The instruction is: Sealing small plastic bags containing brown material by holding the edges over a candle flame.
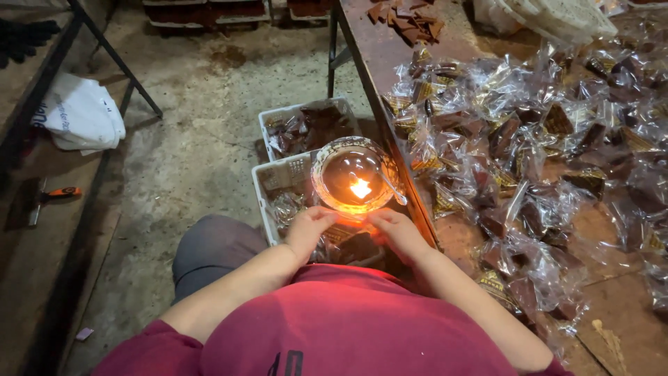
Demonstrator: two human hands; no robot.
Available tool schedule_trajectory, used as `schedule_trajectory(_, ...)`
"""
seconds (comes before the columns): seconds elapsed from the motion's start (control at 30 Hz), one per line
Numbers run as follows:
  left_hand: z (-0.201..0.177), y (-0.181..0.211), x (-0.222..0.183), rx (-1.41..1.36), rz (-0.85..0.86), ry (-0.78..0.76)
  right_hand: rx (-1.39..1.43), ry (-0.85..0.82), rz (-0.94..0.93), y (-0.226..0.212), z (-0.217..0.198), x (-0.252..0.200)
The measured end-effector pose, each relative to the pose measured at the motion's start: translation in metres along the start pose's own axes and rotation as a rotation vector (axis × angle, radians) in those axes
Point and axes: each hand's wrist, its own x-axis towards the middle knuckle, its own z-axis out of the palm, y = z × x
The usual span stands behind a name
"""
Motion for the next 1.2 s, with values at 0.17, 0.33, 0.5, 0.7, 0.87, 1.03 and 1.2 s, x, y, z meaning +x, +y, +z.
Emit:
schedule_trajectory(0.17,0.018,0.071,-0.048,0.616,0.132,-0.402,0.298,-0.101,0.134,-0.017,0.014,-0.015)
schedule_trajectory(0.33,0.022,0.040,-0.024,0.753,0.055,-0.595,-0.740,0.177,-0.472,-0.032,-0.013,-0.010)
schedule_trajectory(0.5,0.028,0.028,-0.016,-0.003,-0.157,-0.496,0.521,0.248,-0.057,-0.034,-0.012,-0.005)
schedule_trajectory(0.7,0.025,0.033,-0.007,-0.302,-0.478,-0.459,0.413,0.211,-0.108,-0.014,-0.017,0.011)
schedule_trajectory(0.87,0.023,0.034,-0.016,-0.334,-0.417,-0.502,0.319,0.122,-0.083,-0.016,-0.013,0.008)
schedule_trajectory(1.03,0.028,0.032,-0.031,-0.303,-0.323,-0.648,0.403,-0.078,0.051,-0.042,0.017,-0.032)
schedule_trajectory(1.2,0.013,0.060,-0.041,-0.464,-0.231,-0.401,0.439,-0.108,0.047,-0.040,0.007,-0.027)
